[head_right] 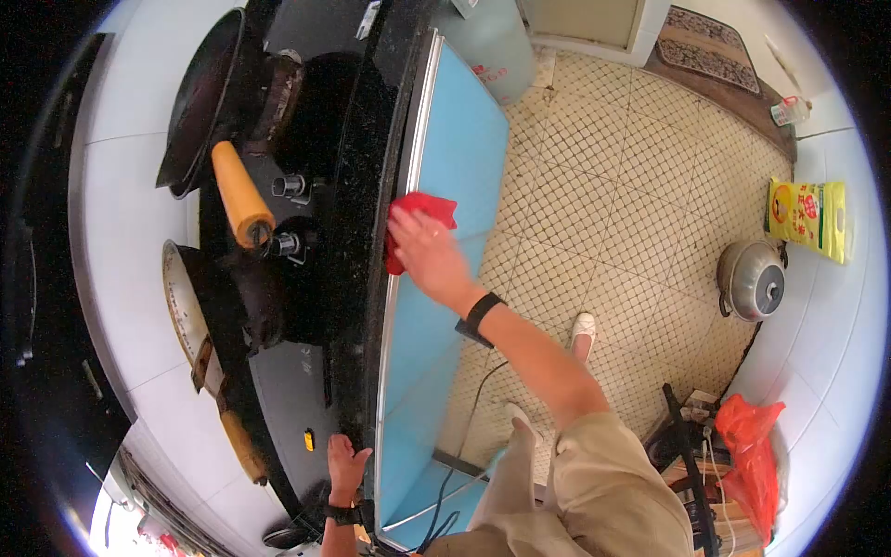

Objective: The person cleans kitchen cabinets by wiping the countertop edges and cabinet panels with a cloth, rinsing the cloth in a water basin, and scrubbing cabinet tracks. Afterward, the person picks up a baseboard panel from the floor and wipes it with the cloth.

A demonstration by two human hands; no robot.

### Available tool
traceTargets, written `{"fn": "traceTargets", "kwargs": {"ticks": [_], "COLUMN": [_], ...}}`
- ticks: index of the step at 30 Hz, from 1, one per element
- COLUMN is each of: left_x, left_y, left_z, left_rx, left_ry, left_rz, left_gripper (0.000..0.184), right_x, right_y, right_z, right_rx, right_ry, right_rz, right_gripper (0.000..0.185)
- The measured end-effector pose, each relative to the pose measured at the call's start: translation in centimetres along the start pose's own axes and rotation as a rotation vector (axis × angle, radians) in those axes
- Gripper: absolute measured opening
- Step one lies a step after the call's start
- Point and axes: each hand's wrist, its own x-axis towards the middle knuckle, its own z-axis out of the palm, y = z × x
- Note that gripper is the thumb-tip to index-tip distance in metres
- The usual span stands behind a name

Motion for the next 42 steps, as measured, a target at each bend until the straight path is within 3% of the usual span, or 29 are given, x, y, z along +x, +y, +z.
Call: {"fn": "traceTargets", "kwargs": {"ticks": [3, 8, 10, 11, 13, 14, 15, 18, 19, 20, 21, 25, 27, 31, 33, 38, 39, 41, 42], "left_x": [0.4, 0.6, 0.8, 0.7, 0.6, 0.5, 0.4, 0.6, 0.6, 0.8, 0.9, 1.0, 1.2, 1.5, 1.5, 0.9, 1.1, 1.2, 1.2], "left_y": [-0.3, -0.5, -0.3, -0.3, -0.8, -1.1, -1.2, -1.3, -1.3, -1.3, -1.3, -1.4, -1.7, -0.9, -1.1, -1.8, -1.9, -1.6, -1.6], "left_z": [0.2, -0.1, 0.0, 0.1, 0.0, 0.1, 0.3, 0.3, 0.3, 0.2, 0.1, 0.5, -0.2, -0.2, -0.2, 0.1, 0.2, -0.1, -0.1], "left_rx": [0.043, 0.047, 0.068, 0.063, 0.06, 0.051, 0.038, 0.016, 0.009, 0.0, -0.005, 0.053, 0.04, 0.095, 0.078, 0.072, 0.061, 0.024, 0.015], "left_ry": [-0.034, -0.087, -0.085, -0.083, -0.09, -0.082, -0.073, -0.089, -0.094, -0.101, -0.107, -0.117, -0.121, -0.146, -0.144, -0.163, -0.134, -0.159, -0.158], "left_rz": [-0.018, -0.047, -0.043, -0.051, -0.062, -0.042, -0.024, -0.056, -0.055, -0.057, -0.059, -0.07, 0.022, -0.035, -0.059, -0.082, -0.035, -0.078, -0.072], "left_gripper": [0.047, 0.049, 0.05, 0.05, 0.05, 0.05, 0.049, 0.05, 0.05, 0.051, 0.052, 0.054, 0.052, 0.052, 0.053, 0.056, 0.055, 0.054, 0.054], "right_x": [5.8, 15.6, 18.4, 19.8, 22.0, 22.5, 22.1, 18.1, 15.5, 13.1, 10.8, 8.1, 9.2, 15.5, 19.6, 21.6, 21.1, 18.1, 15.4], "right_y": [4.2, 11.2, 11.7, 12.3, 13.4, 13.5, 13.5, 12.7, 12.9, 9.0, 6.8, 2.4, 3.2, 9.7, 16.6, 18.3, 17.2, 13.3, 11.6], "right_z": [-1.4, 1.3, 0.2, -0.3, -1.1, -1.2, -0.7, 1.9, 5.3, 3.8, 3.5, 2.0, 0.5, -2.2, -0.8, -3.3, -3.7, -5.1, -4.1], "right_rx": [-0.189, -0.084, 0.094, 0.096, 0.101, 0.069, 0.067, 0.07, 0.254, 0.246, 0.167, -0.006, 0.063, -0.156, -0.314, -0.343, -0.341, -0.258, -0.282], "right_ry": [0.13, 0.373, 0.484, 0.478, 0.699, 0.695, 0.687, 0.463, 0.531, 0.424, 0.326, 0.332, 0.289, 0.382, 0.298, 0.235, 0.234, 0.017, 0.076], "right_rz": [0.09, 0.042, 0.265, 0.269, 0.273, 0.411, 0.408, 0.67, 0.573, 0.615, 0.593, 0.576, 0.6, 0.102, -0.061, -0.078, -0.074, -0.058, -0.116], "right_gripper": [0.045, 0.044, 0.044, 0.044, 0.044, 0.049, 0.049, 0.055, 0.05, 0.047, 0.049, 0.04, 0.042, 0.064, 0.057, 0.052, 0.052, 0.035, 0.033]}}
